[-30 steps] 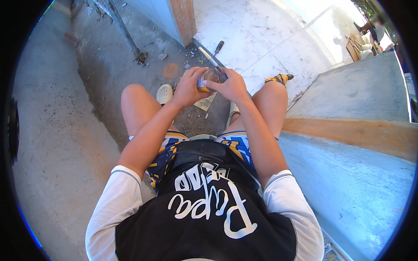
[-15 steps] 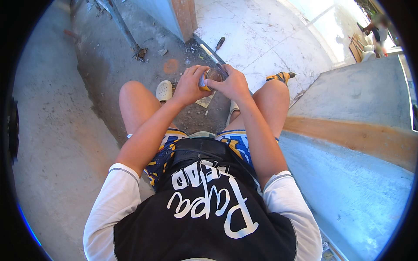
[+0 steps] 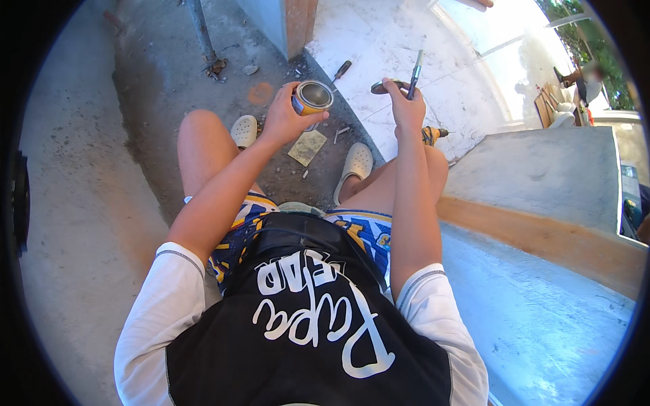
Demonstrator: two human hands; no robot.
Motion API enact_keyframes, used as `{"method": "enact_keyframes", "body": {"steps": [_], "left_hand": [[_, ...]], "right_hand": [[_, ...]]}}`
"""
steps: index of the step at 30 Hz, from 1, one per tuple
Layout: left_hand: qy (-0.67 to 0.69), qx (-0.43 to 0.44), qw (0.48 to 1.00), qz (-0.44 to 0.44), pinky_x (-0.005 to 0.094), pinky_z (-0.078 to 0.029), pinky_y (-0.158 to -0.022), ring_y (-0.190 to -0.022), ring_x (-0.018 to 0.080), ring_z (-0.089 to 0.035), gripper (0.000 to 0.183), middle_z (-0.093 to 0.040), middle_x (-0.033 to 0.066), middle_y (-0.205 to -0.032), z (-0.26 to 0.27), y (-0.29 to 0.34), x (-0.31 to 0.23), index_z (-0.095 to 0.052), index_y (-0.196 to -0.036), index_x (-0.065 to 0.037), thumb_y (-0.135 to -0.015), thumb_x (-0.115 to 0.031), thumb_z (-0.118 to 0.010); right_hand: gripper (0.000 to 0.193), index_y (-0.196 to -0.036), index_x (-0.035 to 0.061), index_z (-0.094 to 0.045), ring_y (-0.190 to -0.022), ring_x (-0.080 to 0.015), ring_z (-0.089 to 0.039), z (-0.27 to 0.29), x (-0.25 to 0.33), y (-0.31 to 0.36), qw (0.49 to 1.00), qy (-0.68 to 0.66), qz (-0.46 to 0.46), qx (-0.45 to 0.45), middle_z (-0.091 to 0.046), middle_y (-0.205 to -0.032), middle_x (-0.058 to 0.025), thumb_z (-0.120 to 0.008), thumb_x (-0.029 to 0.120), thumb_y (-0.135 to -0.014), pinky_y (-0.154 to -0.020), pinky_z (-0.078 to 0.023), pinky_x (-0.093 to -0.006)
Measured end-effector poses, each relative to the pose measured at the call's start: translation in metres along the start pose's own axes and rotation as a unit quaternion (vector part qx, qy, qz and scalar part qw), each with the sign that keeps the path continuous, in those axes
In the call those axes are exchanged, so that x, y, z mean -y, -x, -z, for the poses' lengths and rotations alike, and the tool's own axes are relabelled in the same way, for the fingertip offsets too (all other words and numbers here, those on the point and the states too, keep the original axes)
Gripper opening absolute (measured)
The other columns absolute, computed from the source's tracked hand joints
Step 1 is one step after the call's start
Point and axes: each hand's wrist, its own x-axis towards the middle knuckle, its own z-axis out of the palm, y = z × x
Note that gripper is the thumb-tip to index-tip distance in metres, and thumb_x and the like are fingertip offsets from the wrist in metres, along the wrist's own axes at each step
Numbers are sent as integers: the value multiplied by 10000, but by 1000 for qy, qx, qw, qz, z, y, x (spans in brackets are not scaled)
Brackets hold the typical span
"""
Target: The person sits on the floor, opens a small paint can, and stirs the paint with a brush. They then place the brush inside the can and set the can down.
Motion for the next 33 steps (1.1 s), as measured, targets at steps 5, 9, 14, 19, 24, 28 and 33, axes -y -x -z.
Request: {"method": "enact_keyframes", "body": {"steps": [5,9,14,19,24,28,33], "left_hand": [[20,-9,1000,9,432,-492,-1042,-1235,338,-604,934,-609,195,-1306,5,-4,-2,-510,-1385,0,-697,-466,-936],[35,-15,999,12,431,-492,-1042,-1241,337,-602,952,-608,200,-1310,7,-4,-2,-501,-1399,3,-696,-470,-936],[20,-42,999,-1,433,-497,-1034,-1230,336,-608,935,-613,197,-1308,7,-7,0,-512,-1384,1,-696,-470,-937],[39,-36,999,-4,433,-501,-1026,-1214,331,-618,916,-628,189,-1290,4,-7,1,-526,-1373,-16,-689,-453,-949],[55,4,998,1,422,-495,-1035,-1227,306,-620,947,-641,182,-1281,7,-6,-4,-502,-1396,-26,-685,-458,-955],[109,21,994,11,410,-502,-1029,-1214,297,-635,1013,-647,187,-1283,9,-2,-7,-449,-1430,-16,-681,-468,-959],[46,6,998,29,396,-521,-1000,-1177,300,-657,1027,-655,186,-1271,7,1,2,-451,-1425,6,-675,-474,-961]], "right_hand": [[858,-1193,-103,-606,-975,-254,-670,-11,-38,-40,986,130,-20,-100,-693,-1086,-191,-935,480,-657,-876,-530,-366],[974,-1272,-71,-588,-1143,-353,-659,-9,-65,-48,960,209,-13,-183,-670,-1238,-237,-918,600,-647,-1006,-502,-426],[908,-1192,-62,-649,-1082,-338,-683,-9,-69,-44,945,231,-37,-230,-705,-1195,-230,-882,655,-686,-1005,-501,-419],[637,-1031,-65,-707,-799,-205,-647,-8,-27,-29,984,49,31,-167,-741,-939,-153,-718,562,-918,-786,-504,-355],[464,-1040,-14,-721,-699,-99,-552,0,4,7,997,-77,11,19,-622,-747,-17,-522,404,-1071,-659,-446,-283],[289,-1138,22,-688,-671,-77,-518,-8,-1,48,985,41,117,118,-622,-798,-1,-537,262,-1080,-618,-427,-259],[263,-1253,20,-616,-742,-114,-614,-27,-7,87,945,20,245,218,-689,-881,-58,-579,210,-1075,-691,-503,-289]]}}
